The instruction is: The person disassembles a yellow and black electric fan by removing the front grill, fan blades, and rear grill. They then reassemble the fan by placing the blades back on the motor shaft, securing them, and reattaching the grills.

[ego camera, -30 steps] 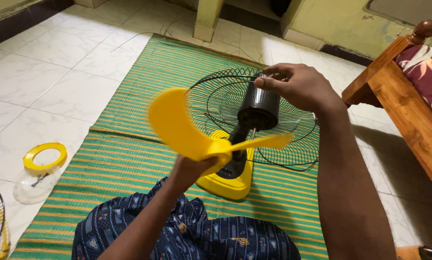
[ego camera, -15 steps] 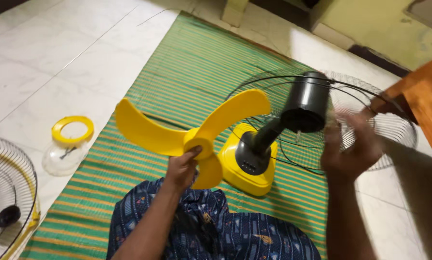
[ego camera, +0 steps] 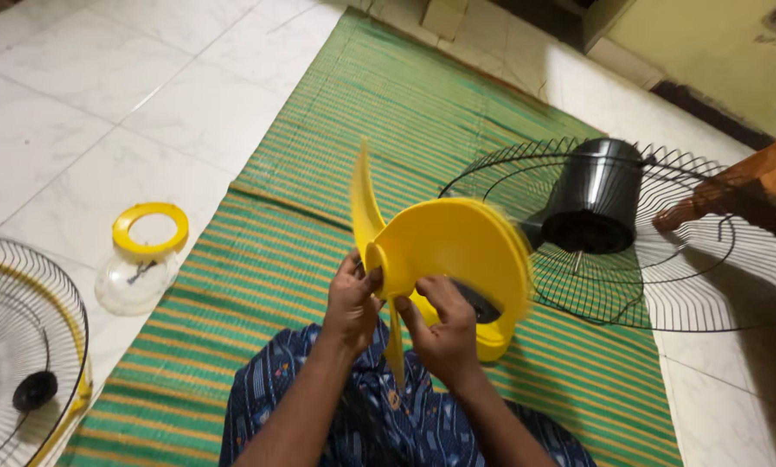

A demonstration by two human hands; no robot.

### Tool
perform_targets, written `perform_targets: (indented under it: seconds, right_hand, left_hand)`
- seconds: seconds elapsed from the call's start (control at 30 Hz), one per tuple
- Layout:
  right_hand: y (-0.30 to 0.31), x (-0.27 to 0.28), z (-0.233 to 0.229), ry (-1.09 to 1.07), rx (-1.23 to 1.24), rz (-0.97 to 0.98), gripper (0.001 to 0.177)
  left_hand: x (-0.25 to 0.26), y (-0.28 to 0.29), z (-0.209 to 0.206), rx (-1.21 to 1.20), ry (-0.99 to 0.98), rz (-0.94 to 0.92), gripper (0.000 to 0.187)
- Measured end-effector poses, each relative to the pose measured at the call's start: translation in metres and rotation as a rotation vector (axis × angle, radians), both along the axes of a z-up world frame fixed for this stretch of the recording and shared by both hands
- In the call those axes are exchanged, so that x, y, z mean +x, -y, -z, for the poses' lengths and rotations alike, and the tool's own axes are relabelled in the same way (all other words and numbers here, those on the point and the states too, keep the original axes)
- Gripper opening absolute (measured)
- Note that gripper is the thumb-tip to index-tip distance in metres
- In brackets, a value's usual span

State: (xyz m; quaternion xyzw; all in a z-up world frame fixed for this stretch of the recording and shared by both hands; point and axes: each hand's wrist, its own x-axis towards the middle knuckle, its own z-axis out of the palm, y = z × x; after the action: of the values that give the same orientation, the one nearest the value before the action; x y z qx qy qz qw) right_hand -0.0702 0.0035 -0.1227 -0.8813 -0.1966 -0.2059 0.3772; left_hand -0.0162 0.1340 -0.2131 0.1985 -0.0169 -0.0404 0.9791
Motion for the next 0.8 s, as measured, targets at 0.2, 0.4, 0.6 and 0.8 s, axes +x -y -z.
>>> perform_targets:
  seconds: [0.2,0.4,0.6,0.8]
  right_hand:
    - [-0.009,0.009,0.0,-0.039,0.062,0.131,0.031]
    - [-0.01,0.008,0.004,0.062,0.044,0.078,0.069]
    - [-0.017,-0.001,0.008,0.166,0.072,-0.066,0.093]
    - [-0.021,-0.009,0.007,0.083,-0.262,-0.105,0.097]
  left_hand:
    - [-0.004,0.012,0.001,0.136,-0.119,-0.011,0.067]
    - [-0.012,0.019,0.019,-0.233,0.074,0.159,0.061]
    - [-0.014,0.01,0.033,-0.255,0.062,0.154,0.06]
    - [0.001,0.008,0.056,-0.263,0.008,0.021,0.055]
